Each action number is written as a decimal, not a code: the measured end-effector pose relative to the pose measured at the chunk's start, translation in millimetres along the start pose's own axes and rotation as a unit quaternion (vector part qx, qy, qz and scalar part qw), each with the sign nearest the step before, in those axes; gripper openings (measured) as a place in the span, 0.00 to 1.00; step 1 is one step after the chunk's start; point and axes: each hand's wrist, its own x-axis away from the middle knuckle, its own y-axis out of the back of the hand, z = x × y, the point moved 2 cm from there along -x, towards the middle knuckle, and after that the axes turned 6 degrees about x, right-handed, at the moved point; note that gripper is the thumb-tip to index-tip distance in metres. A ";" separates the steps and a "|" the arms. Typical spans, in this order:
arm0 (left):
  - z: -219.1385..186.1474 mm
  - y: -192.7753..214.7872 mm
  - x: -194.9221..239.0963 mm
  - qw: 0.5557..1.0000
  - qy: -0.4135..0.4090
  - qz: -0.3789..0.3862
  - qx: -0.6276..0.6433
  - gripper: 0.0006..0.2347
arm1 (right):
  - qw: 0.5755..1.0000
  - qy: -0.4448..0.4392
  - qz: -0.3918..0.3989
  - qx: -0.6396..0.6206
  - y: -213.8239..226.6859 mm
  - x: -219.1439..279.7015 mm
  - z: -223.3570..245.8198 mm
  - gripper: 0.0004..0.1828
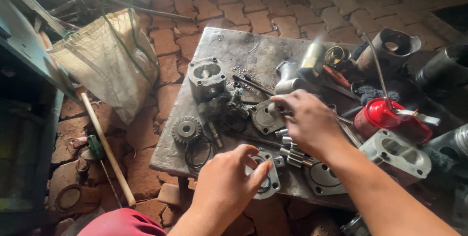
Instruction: The person cleans various metal engine components by hand using a cloth. They wipe down cylinders, pistons, and gear pieces, turning them over to clean multiple surfaces before setting them back on the workbench.
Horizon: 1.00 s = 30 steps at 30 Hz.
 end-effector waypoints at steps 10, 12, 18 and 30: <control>11.7 12.3 4.8 1.000 0.013 -0.007 0.027 0.17 | 0.995 0.064 0.019 0.073 -52.8 -17.4 0.7 0.28; 12.4 16.3 5.0 0.999 0.016 -0.019 0.026 0.17 | 0.996 0.048 0.001 0.072 -44.5 -16.3 1.4 0.28; 12.0 24.1 9.2 0.998 0.028 -0.014 0.054 0.18 | 0.992 -0.002 -0.121 0.030 20.6 -2.7 -31.6 0.21; 7.9 22.6 11.9 0.996 0.037 0.006 0.085 0.18 | 0.958 -0.080 0.209 0.180 2.6 24.9 -85.7 0.26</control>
